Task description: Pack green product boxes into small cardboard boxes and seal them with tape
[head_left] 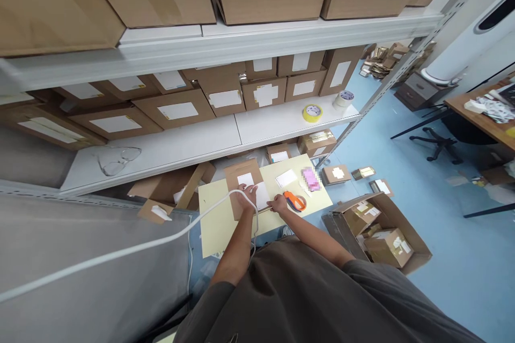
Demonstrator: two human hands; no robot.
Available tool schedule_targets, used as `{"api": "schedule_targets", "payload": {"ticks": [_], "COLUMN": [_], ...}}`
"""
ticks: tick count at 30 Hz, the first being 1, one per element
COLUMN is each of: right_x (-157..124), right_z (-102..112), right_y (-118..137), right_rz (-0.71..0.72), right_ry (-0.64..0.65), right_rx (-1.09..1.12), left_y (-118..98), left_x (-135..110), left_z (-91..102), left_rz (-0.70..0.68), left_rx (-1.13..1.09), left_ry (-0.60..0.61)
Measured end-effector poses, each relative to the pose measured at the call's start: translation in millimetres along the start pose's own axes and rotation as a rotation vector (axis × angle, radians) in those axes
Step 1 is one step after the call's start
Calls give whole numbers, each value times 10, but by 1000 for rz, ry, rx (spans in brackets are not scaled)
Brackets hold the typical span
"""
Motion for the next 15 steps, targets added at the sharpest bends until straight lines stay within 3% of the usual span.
{"api": "schedule_targets", "payload": {"ticks": [7,12,15], "right_x": [-41,-105,-81], "right_z": [49,178,182], "right_y": [-32,-71,98], "right_rz": [-32,219,455], "right_ry": [-66,-156,-129], "right_rx": [-165,-469,-610], "left_y": [5,-13,-12], "left_x": [-7,52,-12], "left_z": [21,37,75], "left_rz": [9,9,-101], "left_rx": [26,78,50], "left_ry": [-42,-69,-47]}}
Point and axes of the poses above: each hand's wrist, its own x-axis towards the middle knuckle, its own z-axis out of the back of the hand, y = z × x, the point moved 4 cm from there along x, towards the middle knuckle, and after that the axes turned 13 degrees about -y, right-handed, at the moved point
